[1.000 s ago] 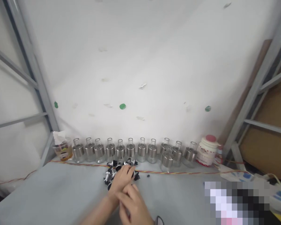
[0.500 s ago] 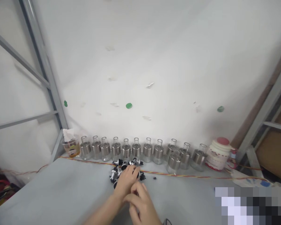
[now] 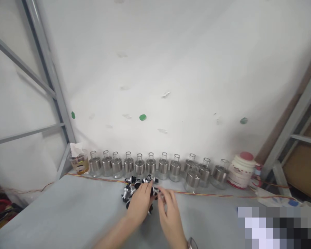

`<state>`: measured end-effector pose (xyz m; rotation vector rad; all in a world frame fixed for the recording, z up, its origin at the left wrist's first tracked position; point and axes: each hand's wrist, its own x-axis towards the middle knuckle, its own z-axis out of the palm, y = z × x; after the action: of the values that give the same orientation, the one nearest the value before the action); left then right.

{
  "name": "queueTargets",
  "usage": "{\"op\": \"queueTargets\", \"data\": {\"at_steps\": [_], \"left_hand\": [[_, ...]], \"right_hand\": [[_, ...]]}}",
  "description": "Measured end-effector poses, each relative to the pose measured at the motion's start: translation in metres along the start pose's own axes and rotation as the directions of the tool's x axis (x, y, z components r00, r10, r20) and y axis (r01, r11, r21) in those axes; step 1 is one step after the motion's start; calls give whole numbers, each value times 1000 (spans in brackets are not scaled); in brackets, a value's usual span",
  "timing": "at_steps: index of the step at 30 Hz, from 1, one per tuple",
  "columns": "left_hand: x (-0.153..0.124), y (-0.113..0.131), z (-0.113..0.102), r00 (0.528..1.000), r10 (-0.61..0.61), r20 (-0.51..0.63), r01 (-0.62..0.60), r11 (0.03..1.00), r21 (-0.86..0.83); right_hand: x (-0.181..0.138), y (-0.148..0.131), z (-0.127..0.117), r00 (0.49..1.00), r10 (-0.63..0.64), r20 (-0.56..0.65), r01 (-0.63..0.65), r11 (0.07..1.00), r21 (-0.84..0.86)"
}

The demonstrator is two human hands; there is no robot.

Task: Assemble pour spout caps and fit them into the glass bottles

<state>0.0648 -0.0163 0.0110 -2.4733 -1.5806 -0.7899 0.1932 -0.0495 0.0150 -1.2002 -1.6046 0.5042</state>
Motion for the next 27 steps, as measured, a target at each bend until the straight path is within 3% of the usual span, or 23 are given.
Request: {"op": "queueTargets", "data": {"at_steps": [3, 7, 15, 19, 23, 25, 27], "left_hand": [[-5, 5, -4, 999, -21, -30, 15, 980, -200], [-11, 8, -8, 999, -45, -10, 36, 909, -414], [-13, 9, -11, 985, -139, 99, 170, 856, -489], [-14, 14, -13, 974, -193, 120, 227, 808, -543], [-13, 20, -8, 955, -272, 117, 277, 680, -678], [-12, 20, -3, 937, -329, 119, 304, 594, -745], [-9, 17, 2, 889, -435, 147, 361, 467, -807]], "right_hand": [[8, 16, -2, 991, 131, -26, -133, 989, -67], [12, 25, -3, 990, 88, 111, -82, 995, -60], [17, 30, 4, 945, 301, 126, -322, 923, 212], [18, 27, 8, 911, 346, 226, -405, 856, 321], [14, 20, 14, 907, 359, 221, -415, 849, 328], [12, 16, 13, 925, 346, 155, -377, 881, 284], [11, 13, 6, 959, 282, 28, -281, 938, 201]]}}
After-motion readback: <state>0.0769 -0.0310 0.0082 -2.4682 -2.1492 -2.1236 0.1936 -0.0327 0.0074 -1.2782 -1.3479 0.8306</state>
